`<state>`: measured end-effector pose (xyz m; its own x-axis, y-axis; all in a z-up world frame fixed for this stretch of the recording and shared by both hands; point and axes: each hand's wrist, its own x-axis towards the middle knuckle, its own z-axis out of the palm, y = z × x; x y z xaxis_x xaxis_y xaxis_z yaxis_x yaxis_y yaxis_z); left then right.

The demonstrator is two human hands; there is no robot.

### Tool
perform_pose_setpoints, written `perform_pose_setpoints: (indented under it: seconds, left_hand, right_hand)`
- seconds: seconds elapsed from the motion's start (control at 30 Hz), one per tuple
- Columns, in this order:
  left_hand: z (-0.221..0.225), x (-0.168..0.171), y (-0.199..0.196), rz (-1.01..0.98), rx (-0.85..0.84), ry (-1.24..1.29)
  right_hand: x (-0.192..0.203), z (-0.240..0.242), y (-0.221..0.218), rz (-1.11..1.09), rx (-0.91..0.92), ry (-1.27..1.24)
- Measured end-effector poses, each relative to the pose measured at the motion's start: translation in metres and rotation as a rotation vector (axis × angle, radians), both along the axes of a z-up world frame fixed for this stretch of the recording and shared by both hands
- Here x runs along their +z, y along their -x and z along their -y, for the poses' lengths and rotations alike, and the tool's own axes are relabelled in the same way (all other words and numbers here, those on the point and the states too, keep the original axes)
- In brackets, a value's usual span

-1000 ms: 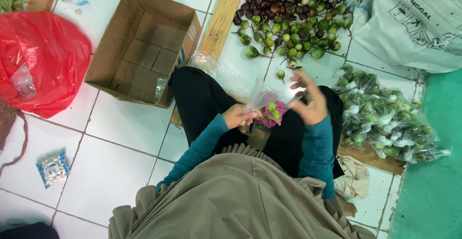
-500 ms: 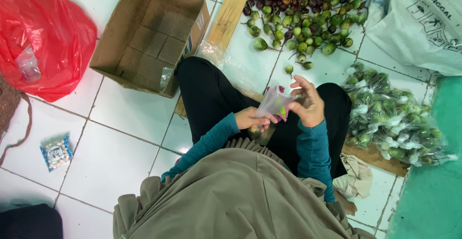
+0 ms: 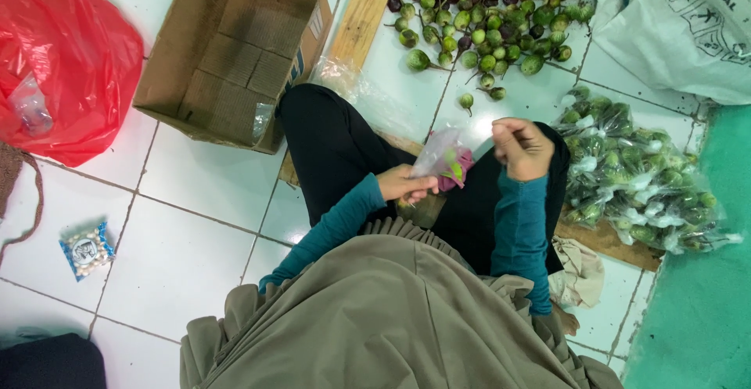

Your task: The person sorts round fruit by hand, placing selected items into small clear plastic bags.

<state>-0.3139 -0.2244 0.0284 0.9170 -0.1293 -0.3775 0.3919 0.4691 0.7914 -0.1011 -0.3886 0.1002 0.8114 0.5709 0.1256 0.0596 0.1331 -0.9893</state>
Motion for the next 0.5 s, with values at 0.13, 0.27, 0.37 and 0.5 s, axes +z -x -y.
perform_pose_setpoints:
  seconds: [0.13,0.27,0.37,0.5]
  left_hand:
    - [-0.01,0.005,-0.004,-0.032,-0.024,-0.024]
    - [-0.009,-0.004,-0.007,0.019,-0.169,-0.137]
    - [-0.011,-0.009,-0.006,0.066,-0.285,-0.287]
    - [-0.017,-0.012,-0.003,0.145,-0.462,-0.557]
  right_hand:
    - [0.068,-0.006,0.045,0.432,-0.019,0.06]
    - [0.063,-0.021,0.108,1.253,0.291,0.192]
    - [0.01,-0.015,0.119,1.54,0.28,0.458]
    - [-0.051,0.007,0.108,1.53,0.28,0.484]
